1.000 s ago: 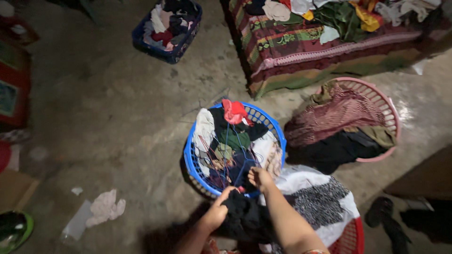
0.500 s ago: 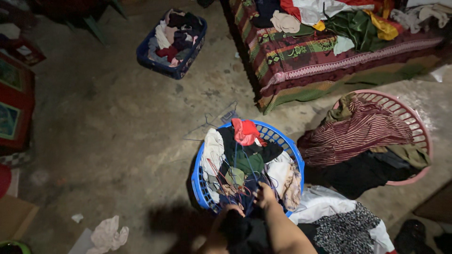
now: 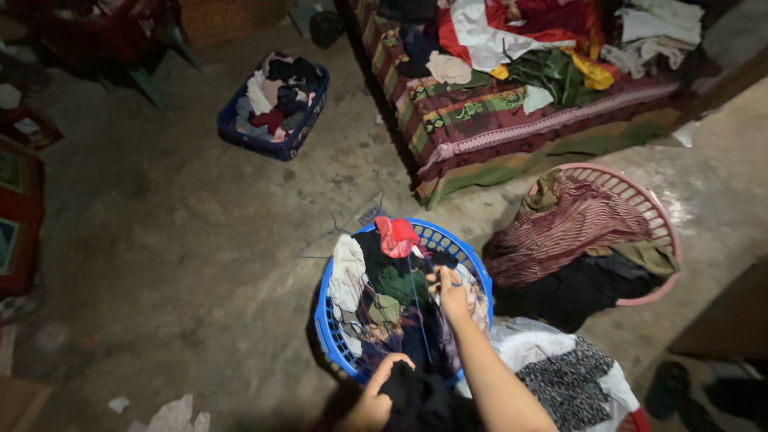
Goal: The person takes a patterned blouse from a laundry basket, places it on a hanger, and hangs it on a clothing rack. They then button the blouse while it hangs. Next, they take a pair of black shorts from the basket, place them on a hanger, and hang them on the rack.
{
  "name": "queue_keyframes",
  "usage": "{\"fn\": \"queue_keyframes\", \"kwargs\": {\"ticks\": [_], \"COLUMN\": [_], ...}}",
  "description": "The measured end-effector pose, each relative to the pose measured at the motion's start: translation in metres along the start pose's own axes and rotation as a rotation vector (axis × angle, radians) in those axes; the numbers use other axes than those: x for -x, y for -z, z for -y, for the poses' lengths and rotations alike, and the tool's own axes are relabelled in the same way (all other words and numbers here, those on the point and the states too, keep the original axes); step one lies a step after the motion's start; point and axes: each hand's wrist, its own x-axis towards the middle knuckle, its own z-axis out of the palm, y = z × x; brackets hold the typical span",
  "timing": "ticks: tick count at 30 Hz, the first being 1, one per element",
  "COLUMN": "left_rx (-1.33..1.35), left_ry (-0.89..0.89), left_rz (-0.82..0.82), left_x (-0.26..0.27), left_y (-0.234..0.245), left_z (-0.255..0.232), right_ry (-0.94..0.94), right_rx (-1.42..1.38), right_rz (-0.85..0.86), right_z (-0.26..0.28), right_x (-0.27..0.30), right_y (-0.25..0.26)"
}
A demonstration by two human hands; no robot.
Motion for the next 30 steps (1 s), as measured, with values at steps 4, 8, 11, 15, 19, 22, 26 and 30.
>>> {"fn": "queue_keyframes", "kwargs": {"ticks": [4, 8, 11, 15, 19, 22, 26, 30], "left_rx": [-0.137, -0.165, -0.205, -0.313, -0.346, -0.283, -0.258, -0.242], "left_ry": [-0.054, -0.084, -0.119, -0.170, -0.216, -0.180, -0.212, -0.086], "left_rz": [-0.018, -0.036, -0.029, -0.035, -0.027, -0.070, -0.135, -0.261], "left_x": [0.018, 0.035, 0.039, 0.043, 0.050, 0.049, 0.038, 0.013], "left_y": [-0.021, -0.051, -0.074, -0.096, -0.114, -0.119, -0.109, -0.085], "left_z": [-0.003, 0.000, -0.002, -0.003, -0.012, -0.020, -0.029, -0.037], "right_ry": [-0.121, -0.144, -0.067, 0.089, 0.229, 0.242, 0.270, 0.331], "right_rx": [-0.424, -0.848, -1.083, -1.122, -1.114, -1.166, -1.160, -1.215], "right_rz": [0.090, 0.113, 0.179, 0.095, 0.117, 0.144, 0.131, 0.186], "right_z": [0.033, 0.066, 0.099, 0.142, 0.190, 0.223, 0.266, 0.306], "right_x": [0.013, 0.033, 0.045, 0.068, 0.093, 0.115, 0.143, 0.175], "right_y": [0.035, 0.060, 0.073, 0.093, 0.107, 0.116, 0.125, 0.127]}}
